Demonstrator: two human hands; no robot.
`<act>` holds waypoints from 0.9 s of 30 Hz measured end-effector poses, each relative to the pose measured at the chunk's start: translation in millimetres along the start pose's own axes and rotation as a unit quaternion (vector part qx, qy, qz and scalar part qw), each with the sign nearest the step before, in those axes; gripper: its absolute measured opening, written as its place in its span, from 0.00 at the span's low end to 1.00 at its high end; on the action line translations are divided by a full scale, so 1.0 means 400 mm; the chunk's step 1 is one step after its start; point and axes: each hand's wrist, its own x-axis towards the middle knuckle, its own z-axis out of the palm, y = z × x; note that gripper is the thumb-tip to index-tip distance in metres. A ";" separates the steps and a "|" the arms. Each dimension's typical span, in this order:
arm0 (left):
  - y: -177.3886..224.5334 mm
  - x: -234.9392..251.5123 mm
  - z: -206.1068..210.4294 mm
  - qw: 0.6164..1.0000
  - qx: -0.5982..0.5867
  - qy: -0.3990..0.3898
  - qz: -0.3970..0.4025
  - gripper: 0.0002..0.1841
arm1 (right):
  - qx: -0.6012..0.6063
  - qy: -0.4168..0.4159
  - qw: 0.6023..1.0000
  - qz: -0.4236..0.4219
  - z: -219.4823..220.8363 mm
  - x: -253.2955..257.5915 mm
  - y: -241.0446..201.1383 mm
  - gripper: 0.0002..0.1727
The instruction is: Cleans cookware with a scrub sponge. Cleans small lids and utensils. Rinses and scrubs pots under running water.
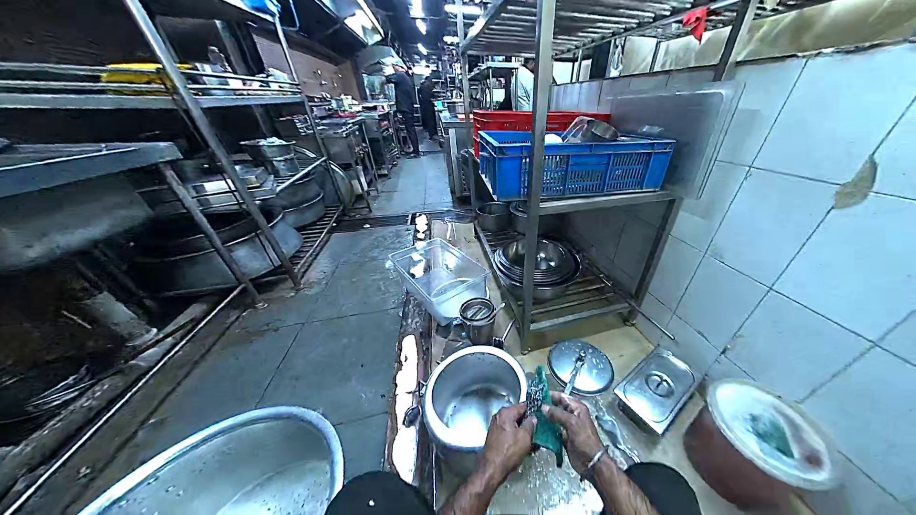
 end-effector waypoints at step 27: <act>-0.001 0.030 0.000 0.996 -0.039 0.076 -0.006 0.14 | -0.066 0.019 0.996 0.051 0.017 0.022 -0.013 0.15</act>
